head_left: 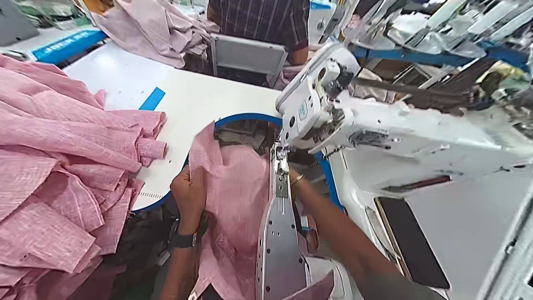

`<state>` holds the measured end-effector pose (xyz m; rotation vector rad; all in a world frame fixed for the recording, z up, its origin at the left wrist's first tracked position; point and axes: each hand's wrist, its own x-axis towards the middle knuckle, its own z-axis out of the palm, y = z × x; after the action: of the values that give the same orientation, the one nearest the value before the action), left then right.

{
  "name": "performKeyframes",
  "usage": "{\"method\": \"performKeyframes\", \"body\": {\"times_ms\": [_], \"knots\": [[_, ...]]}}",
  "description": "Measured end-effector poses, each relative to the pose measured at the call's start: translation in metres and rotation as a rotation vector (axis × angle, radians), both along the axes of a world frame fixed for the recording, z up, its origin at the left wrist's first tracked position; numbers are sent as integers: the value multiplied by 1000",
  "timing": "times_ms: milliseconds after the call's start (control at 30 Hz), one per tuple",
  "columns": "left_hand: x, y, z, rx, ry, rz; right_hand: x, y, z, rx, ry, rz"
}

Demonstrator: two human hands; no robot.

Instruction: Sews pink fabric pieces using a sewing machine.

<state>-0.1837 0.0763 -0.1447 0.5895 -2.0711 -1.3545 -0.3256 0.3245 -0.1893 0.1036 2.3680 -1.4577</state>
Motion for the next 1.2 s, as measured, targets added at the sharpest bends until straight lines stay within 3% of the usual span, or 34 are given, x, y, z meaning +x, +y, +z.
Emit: {"method": "performKeyframes", "body": {"times_ms": [67,133,200,267,333,367,433,500,567,633,700,767,833,867,967,1133,1200], "knots": [[28,14,-26,-28,-368,-96,-3,58,15,477,25,313],[61,38,-55,-48,-702,-393,40,99,26,877,-156,660],[71,49,-81,65,-940,-717,95,120,35,1010,-301,753],[61,52,-73,257,-853,-822,121,111,57,903,-196,616],[37,62,-26,594,-508,-841,135,73,82,602,173,386],[26,68,0,793,-379,-940,147,52,88,496,404,340],[18,78,26,988,-329,-1218,174,32,77,434,871,357],[10,88,27,805,-310,-1279,177,41,57,442,1167,404],[-11,103,19,289,-158,-957,169,46,54,436,1243,425],[-43,117,7,-78,-61,-669,166,43,57,402,1198,392],[-52,131,1,-171,-127,-622,162,48,66,463,944,269],[-36,136,4,-212,-256,-649,131,72,84,667,316,165],[-18,131,7,-224,-345,-706,95,92,71,809,-168,238],[-18,128,10,-213,-392,-748,88,89,69,852,-232,311],[-27,124,16,-181,-476,-824,82,62,85,813,-1,302],[-30,124,22,-283,-532,-770,72,80,60,901,-299,462],[-28,128,27,-296,-564,-809,85,72,80,757,-73,318]]}}
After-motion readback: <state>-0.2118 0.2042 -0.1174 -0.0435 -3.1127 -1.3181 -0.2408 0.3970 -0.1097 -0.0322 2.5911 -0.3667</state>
